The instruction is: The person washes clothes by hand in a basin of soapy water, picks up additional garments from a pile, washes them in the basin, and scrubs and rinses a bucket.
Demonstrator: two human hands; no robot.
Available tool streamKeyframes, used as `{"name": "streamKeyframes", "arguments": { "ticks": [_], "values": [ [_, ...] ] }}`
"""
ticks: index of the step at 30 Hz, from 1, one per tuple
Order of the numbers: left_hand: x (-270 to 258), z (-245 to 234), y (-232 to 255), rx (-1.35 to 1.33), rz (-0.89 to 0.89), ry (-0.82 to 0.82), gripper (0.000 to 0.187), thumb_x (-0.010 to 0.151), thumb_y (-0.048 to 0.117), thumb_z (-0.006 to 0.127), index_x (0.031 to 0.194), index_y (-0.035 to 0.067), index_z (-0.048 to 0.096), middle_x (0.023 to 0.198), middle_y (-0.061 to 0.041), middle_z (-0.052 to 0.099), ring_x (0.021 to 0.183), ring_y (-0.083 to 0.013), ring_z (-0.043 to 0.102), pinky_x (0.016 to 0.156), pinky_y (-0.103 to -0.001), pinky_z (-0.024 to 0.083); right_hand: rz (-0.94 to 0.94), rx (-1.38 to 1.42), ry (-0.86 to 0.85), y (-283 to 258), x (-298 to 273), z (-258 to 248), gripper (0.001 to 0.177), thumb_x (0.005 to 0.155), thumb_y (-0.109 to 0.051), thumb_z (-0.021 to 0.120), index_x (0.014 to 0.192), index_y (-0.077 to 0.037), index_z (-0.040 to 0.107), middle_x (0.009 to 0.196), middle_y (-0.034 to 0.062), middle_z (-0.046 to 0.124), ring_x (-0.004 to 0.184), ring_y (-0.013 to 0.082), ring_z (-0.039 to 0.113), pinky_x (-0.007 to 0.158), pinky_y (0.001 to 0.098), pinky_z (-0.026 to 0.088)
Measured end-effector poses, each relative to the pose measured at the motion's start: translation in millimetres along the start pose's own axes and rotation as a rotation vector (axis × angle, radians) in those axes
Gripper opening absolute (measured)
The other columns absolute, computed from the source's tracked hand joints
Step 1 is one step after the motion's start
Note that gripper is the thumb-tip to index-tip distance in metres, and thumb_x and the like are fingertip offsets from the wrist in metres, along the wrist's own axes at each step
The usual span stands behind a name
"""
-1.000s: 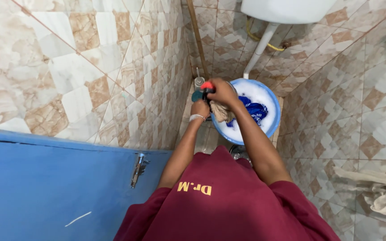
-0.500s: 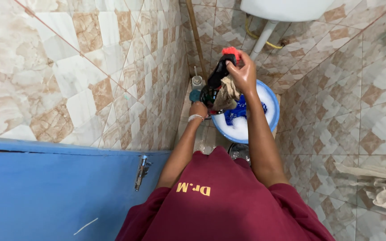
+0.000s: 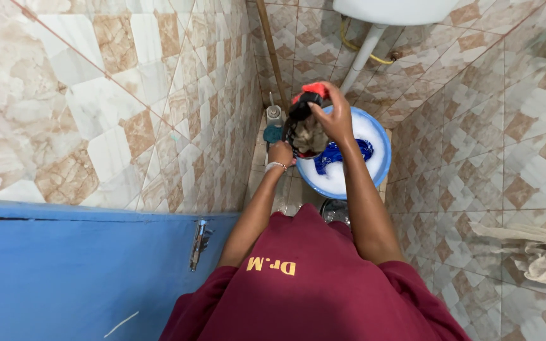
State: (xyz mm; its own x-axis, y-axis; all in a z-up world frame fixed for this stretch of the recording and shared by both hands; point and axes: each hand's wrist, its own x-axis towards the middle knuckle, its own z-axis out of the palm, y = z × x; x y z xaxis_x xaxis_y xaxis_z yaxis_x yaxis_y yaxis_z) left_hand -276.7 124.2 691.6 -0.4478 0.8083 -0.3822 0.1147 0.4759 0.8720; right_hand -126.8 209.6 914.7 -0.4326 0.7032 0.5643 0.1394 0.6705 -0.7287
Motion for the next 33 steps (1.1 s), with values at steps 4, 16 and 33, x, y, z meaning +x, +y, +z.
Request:
{"name": "streamKeyframes", "arguments": {
  "ticks": [4,16,33],
  "values": [
    [-6,6,-7,-0.085,-0.010,-0.001,0.047,0.106,0.027,0.037,0.093,-0.010,0.064,0.067,-0.023,0.071,0.050,-0.0270,0.071,0.046,-0.038,0.058,0.256,0.536,0.332,48,-12,-13,0.037,0.102,-0.009,0.068,0.137,-0.003,0.058,0.123,0.0081,0.068,0.114,0.0182,0.065,0.102,0.0320,0.052],
    [-9,50,-9,-0.267,-0.219,0.034,0.050,0.108,0.038,0.032,0.101,-0.004,0.060,0.066,-0.023,0.070,0.048,-0.0270,0.068,0.041,-0.036,0.051,1.132,0.763,1.373,213,-212,-170,0.041,0.087,-0.029,0.064,0.123,-0.010,0.058,0.106,0.0089,0.064,0.088,0.0304,0.071,0.091,0.0478,0.061],
    [-51,126,-41,0.011,-0.168,0.137,0.041,0.106,0.023,0.038,0.096,-0.008,0.064,0.064,-0.018,0.070,0.050,-0.0238,0.068,0.047,-0.035,0.054,1.159,1.044,1.120,244,-353,-220,0.049,0.097,-0.030,0.053,0.131,0.005,0.059,0.126,0.0206,0.066,0.109,0.0329,0.070,0.083,0.0371,0.064]
  ]
}}
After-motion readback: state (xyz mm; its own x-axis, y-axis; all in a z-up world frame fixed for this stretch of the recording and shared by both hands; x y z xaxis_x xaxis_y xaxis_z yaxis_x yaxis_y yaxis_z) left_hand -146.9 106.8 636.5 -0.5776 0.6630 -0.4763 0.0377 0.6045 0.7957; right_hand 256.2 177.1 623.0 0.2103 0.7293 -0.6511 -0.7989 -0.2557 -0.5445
